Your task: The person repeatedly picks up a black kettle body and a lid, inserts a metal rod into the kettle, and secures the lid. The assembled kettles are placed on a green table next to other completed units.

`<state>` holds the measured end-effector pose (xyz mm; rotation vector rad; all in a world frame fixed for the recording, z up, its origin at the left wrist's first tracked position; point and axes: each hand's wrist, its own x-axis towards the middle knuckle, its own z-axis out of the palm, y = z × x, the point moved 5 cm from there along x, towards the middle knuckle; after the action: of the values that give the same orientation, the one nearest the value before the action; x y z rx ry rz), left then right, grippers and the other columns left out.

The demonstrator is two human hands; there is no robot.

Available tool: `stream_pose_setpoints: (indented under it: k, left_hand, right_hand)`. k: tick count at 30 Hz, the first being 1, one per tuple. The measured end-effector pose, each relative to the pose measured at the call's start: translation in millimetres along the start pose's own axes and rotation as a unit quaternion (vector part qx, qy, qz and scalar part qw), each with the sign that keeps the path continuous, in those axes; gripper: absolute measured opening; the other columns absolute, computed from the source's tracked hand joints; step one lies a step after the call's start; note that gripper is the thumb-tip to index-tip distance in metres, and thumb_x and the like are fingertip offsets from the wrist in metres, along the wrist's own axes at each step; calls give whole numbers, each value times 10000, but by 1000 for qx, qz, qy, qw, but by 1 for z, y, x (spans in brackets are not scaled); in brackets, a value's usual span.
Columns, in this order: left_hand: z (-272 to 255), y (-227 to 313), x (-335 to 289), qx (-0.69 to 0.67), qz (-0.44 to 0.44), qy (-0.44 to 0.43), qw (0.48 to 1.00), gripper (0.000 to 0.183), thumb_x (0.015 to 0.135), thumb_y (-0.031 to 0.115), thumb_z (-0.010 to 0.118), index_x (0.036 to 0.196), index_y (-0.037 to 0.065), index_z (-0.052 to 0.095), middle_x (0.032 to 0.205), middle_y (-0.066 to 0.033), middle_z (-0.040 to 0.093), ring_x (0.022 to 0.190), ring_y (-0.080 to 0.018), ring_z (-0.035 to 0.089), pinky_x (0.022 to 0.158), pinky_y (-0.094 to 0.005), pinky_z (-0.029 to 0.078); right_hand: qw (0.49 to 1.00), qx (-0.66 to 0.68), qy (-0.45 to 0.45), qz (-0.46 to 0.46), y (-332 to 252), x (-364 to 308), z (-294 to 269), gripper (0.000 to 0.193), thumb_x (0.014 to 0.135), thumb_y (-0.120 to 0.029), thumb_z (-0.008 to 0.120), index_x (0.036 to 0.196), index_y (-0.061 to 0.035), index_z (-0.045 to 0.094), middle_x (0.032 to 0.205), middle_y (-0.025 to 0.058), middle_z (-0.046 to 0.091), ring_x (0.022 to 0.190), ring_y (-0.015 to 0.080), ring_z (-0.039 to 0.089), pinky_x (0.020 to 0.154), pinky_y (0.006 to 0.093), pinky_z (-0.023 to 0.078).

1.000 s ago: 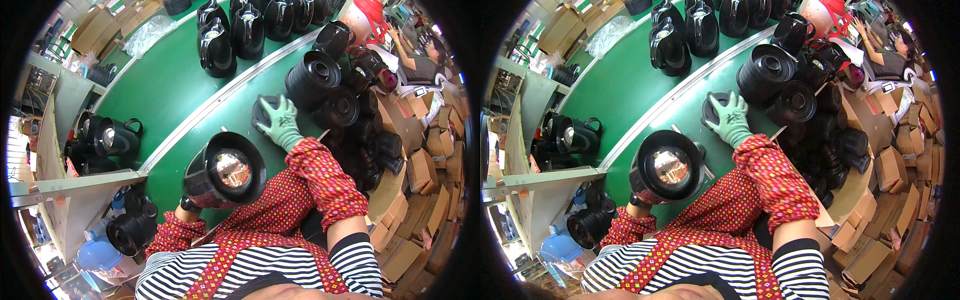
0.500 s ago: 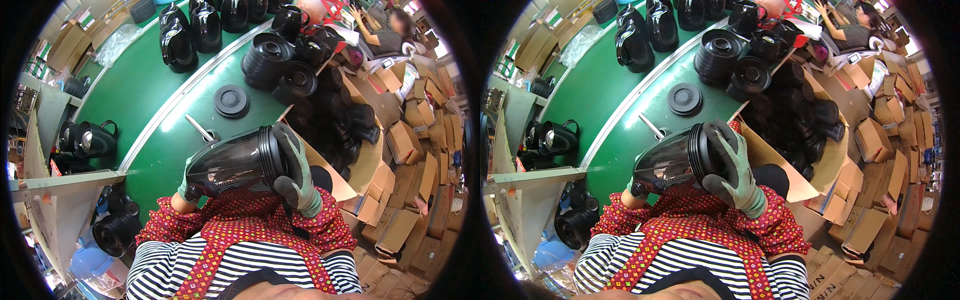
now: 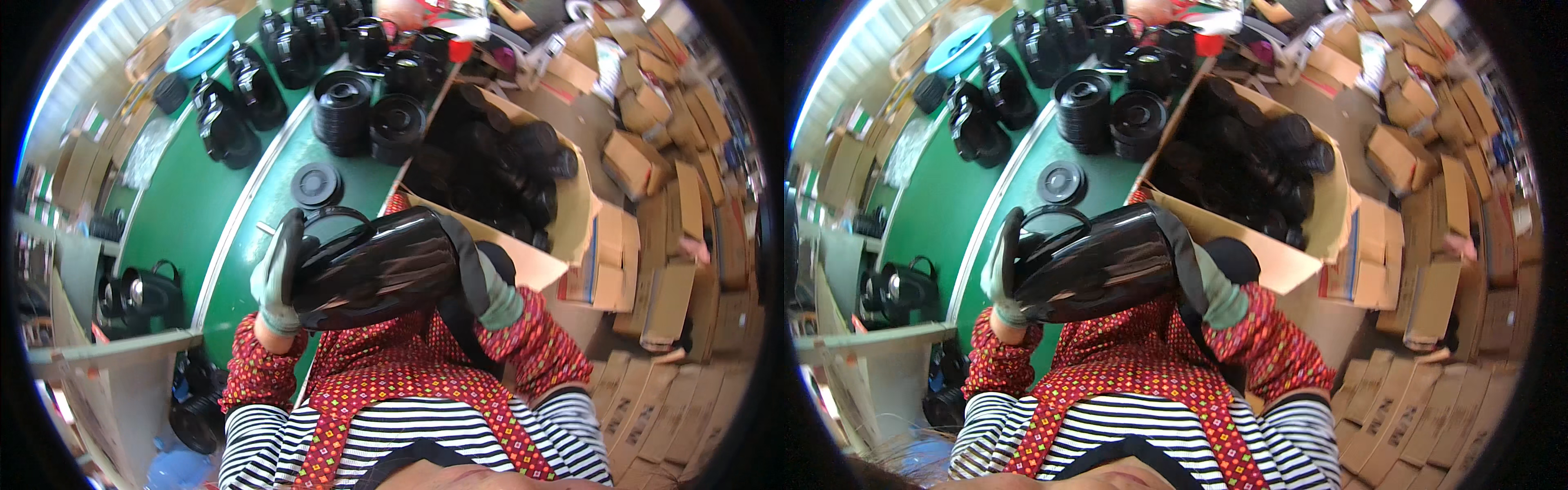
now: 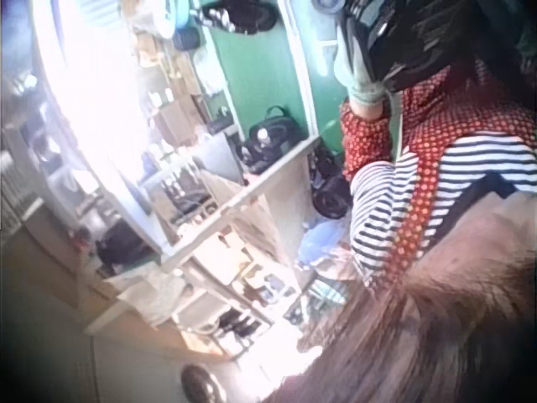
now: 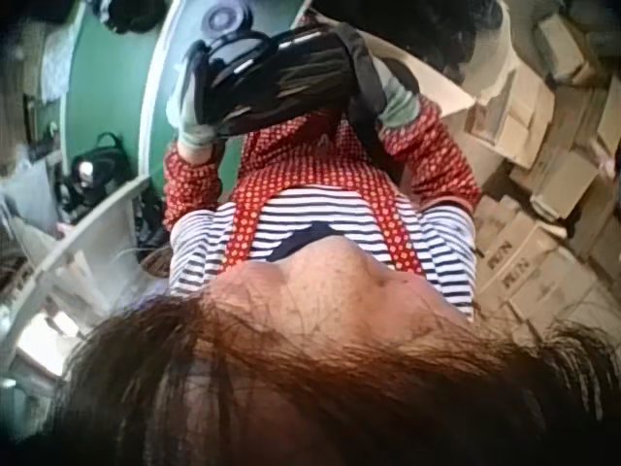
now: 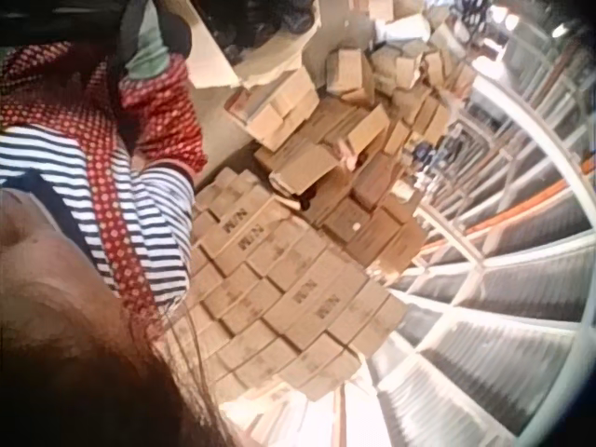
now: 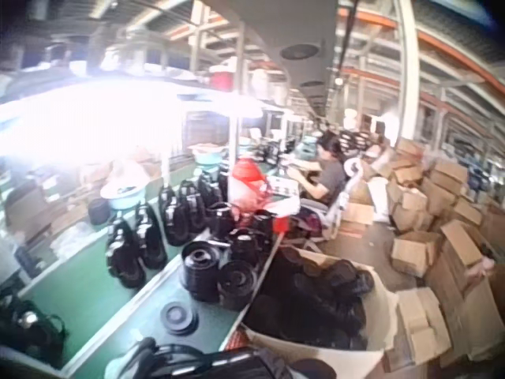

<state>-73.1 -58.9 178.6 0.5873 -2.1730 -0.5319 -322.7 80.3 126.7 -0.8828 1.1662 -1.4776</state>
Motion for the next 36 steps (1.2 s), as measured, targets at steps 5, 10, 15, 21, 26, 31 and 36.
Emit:
stream_pose_setpoints:
  k: [5, 10, 15, 21, 26, 31, 36]
  left_hand:
    - [17, -19, 1, -292, -174, -53, 939, 859, 906, 214, 842, 1587, -68, 400, 1504, -253, 563, 1258, -283, 651, 1038, -409, 560]
    - [46, -23, -14, -484, -261, -108, 828, 1010, 829, 360, 909, 1584, -80, 402, 1551, -232, 530, 1352, -299, 596, 1131, -428, 514]
    - [-10, 56, 38, 85, 247, -38, 965, 1001, 738, 284, 985, 1505, -114, 481, 1178, -300, 722, 980, -323, 774, 838, -371, 637]
    - [39, -60, -7, -258, -174, -173, 934, 781, 956, 185, 789, 1582, -68, 396, 1498, -251, 564, 1329, -304, 617, 1116, -435, 517]
    - [13, 48, 41, -104, -54, -110, 987, 831, 922, 280, 824, 1566, -73, 436, 1325, -245, 688, 1188, -298, 701, 990, -413, 578]
    - [25, 27, 39, -202, -117, -167, 958, 775, 923, 242, 820, 1545, -65, 473, 1300, -257, 696, 1133, -283, 730, 898, -389, 620]
    - [52, -3, 25, -340, -176, -180, 906, 762, 984, 268, 750, 1575, -68, 407, 1424, -253, 632, 1220, -337, 687, 1004, -437, 601]
  right_hand:
    - [976, -208, -58, -30, -58, -5, -8, 803, 1109, -566, 362, 1680, -14, 243, 1659, 195, 374, 1516, 321, 368, 1240, 419, 303]
    - [920, -172, -66, -346, -64, -19, 14, 1156, 972, -795, 487, 1647, 104, 218, 1734, 267, 206, 1630, 416, 147, 1313, 496, 95]
    - [871, 456, -127, 130, 67, -18, -22, 704, 1117, -397, 538, 1647, -17, 271, 1606, 147, 463, 1384, 278, 554, 1209, 436, 424]
    - [966, -93, -8, -243, -59, -30, 14, 836, 1020, -364, 684, 1650, 11, 281, 1651, 217, 382, 1473, 328, 462, 1251, 440, 339]
    - [968, 245, 31, -34, 7, -22, 2, 892, 1010, -546, 660, 1638, -1, 336, 1643, 211, 405, 1491, 287, 452, 1222, 408, 379]
    - [977, 184, -3, -110, -7, -24, 3, 875, 1038, -544, 622, 1663, -37, 280, 1687, 166, 333, 1521, 268, 389, 1242, 408, 356]
    - [953, 108, 64, -277, -19, -35, 10, 805, 1045, -473, 642, 1642, -24, 343, 1698, 171, 335, 1549, 291, 362, 1251, 430, 343]
